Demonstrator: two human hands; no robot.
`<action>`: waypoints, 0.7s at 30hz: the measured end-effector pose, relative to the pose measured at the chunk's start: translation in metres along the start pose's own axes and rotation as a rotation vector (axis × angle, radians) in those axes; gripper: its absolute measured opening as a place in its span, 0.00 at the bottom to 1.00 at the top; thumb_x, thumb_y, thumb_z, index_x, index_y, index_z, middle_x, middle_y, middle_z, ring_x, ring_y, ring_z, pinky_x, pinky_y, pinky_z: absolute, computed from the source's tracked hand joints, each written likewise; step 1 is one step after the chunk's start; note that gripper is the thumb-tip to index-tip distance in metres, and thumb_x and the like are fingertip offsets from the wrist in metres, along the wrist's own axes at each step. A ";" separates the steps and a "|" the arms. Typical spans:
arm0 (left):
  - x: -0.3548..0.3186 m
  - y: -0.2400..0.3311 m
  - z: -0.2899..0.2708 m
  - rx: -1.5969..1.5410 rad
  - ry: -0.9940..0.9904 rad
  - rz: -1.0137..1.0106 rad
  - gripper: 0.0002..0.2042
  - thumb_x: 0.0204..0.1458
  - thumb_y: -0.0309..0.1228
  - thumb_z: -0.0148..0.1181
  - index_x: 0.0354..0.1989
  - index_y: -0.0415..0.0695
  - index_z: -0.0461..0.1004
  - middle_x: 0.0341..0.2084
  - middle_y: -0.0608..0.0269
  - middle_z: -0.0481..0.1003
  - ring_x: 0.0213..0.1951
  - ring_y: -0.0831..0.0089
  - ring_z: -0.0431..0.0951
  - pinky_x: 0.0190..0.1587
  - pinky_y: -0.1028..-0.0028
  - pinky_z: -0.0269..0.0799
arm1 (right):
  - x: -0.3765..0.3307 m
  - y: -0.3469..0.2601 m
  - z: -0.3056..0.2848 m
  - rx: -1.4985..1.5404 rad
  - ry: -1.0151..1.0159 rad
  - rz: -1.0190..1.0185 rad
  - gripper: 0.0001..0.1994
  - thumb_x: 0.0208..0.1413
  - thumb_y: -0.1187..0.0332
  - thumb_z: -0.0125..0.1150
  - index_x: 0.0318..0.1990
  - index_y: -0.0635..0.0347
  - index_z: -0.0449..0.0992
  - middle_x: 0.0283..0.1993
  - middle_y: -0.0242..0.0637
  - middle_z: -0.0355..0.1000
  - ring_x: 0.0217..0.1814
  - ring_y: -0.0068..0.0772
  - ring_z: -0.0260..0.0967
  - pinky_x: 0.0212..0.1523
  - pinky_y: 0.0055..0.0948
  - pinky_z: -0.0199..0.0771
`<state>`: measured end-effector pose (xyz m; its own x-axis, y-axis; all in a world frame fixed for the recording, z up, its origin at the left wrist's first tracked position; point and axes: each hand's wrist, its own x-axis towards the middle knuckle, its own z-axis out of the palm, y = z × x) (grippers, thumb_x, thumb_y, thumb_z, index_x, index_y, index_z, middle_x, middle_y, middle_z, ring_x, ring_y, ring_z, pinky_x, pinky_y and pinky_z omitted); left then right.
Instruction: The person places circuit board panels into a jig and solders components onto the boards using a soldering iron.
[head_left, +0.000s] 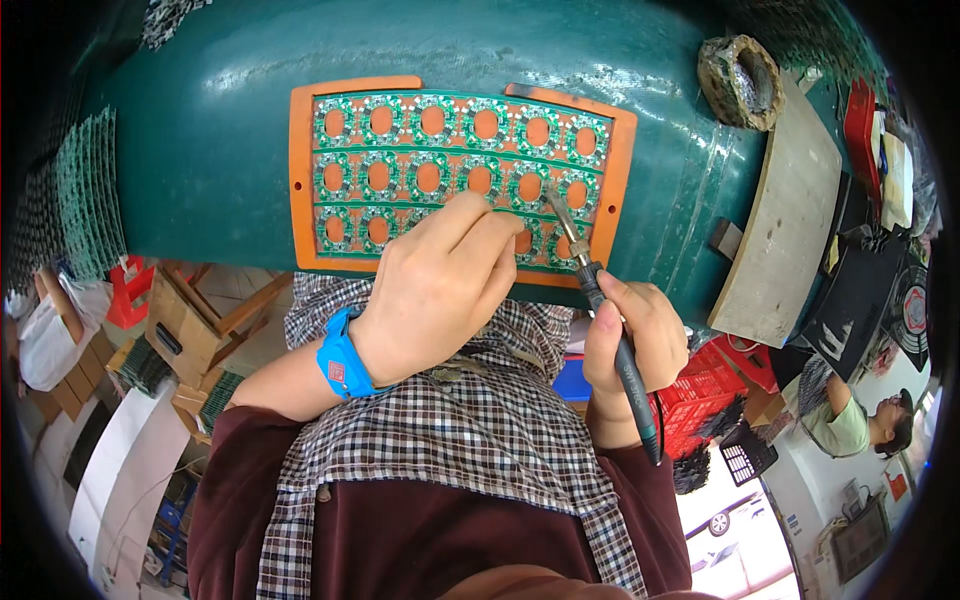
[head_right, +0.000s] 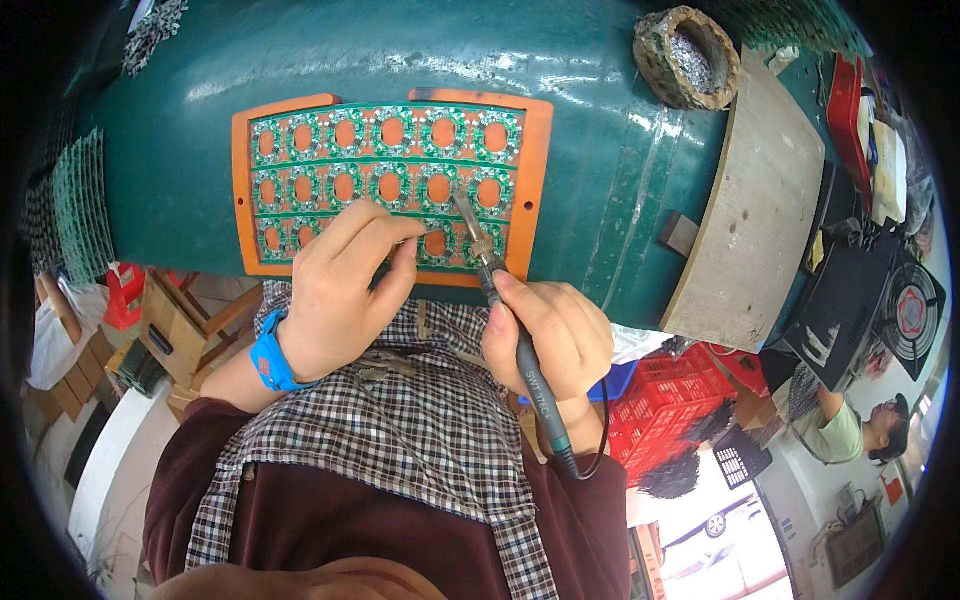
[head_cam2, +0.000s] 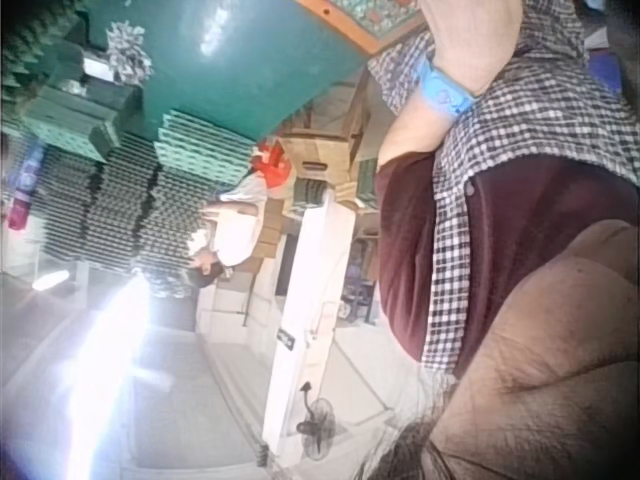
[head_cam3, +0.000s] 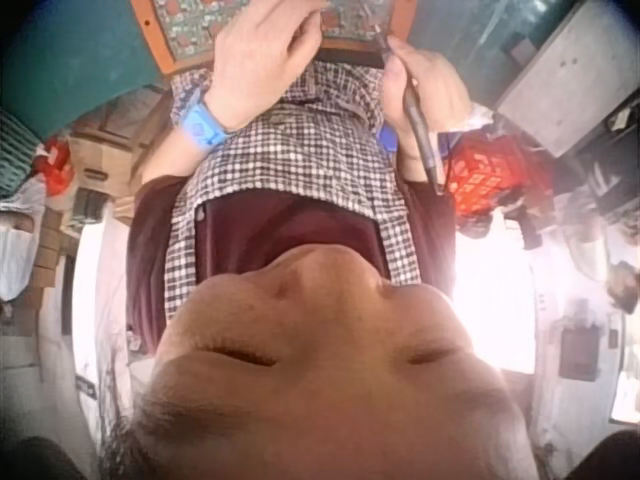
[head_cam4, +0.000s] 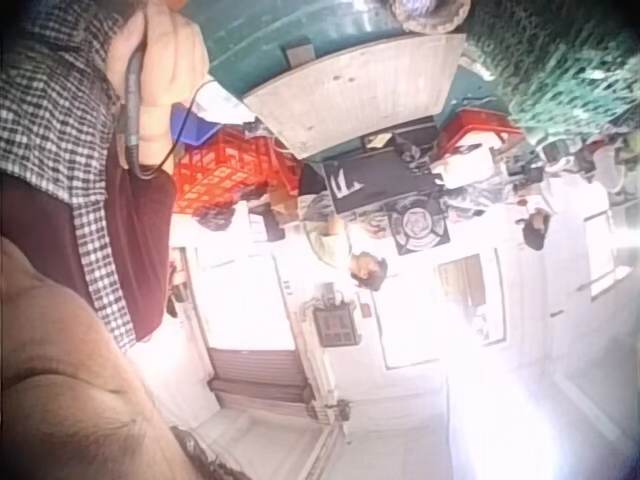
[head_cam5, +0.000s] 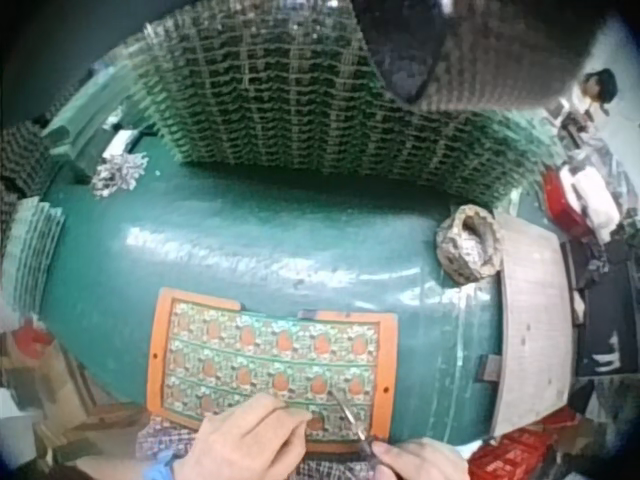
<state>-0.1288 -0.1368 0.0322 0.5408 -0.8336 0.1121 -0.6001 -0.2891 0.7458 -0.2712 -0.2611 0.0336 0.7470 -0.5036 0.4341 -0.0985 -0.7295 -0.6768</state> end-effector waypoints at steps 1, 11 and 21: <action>-0.001 0.000 0.001 0.003 -0.014 0.008 0.09 0.42 0.18 0.59 0.34 0.40 0.73 0.27 0.61 0.69 0.26 0.65 0.74 0.26 0.70 0.71 | 0.000 -0.002 -0.002 -0.034 -0.003 -0.007 0.07 0.45 0.76 0.58 0.32 0.70 0.76 0.21 0.42 0.72 0.19 0.36 0.70 0.21 0.28 0.70; -0.004 -0.001 0.008 0.047 -0.031 0.026 0.10 0.44 0.16 0.58 0.37 0.39 0.73 0.28 0.60 0.70 0.26 0.65 0.74 0.26 0.70 0.70 | -0.025 -0.001 -0.011 0.052 0.042 0.021 0.09 0.49 0.70 0.51 0.27 0.69 0.73 0.19 0.42 0.69 0.17 0.37 0.67 0.20 0.30 0.68; -0.001 -0.001 0.004 0.080 -0.115 0.027 0.10 0.46 0.18 0.57 0.38 0.41 0.73 0.30 0.60 0.70 0.27 0.64 0.74 0.27 0.70 0.70 | -0.031 0.000 -0.004 0.058 0.048 -0.006 0.06 0.46 0.74 0.54 0.27 0.69 0.75 0.18 0.40 0.70 0.17 0.35 0.68 0.19 0.28 0.69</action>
<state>-0.1310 -0.1373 0.0283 0.4556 -0.8887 0.0520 -0.6612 -0.2987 0.6882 -0.2965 -0.2472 0.0226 0.7149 -0.5220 0.4652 -0.0546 -0.7050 -0.7071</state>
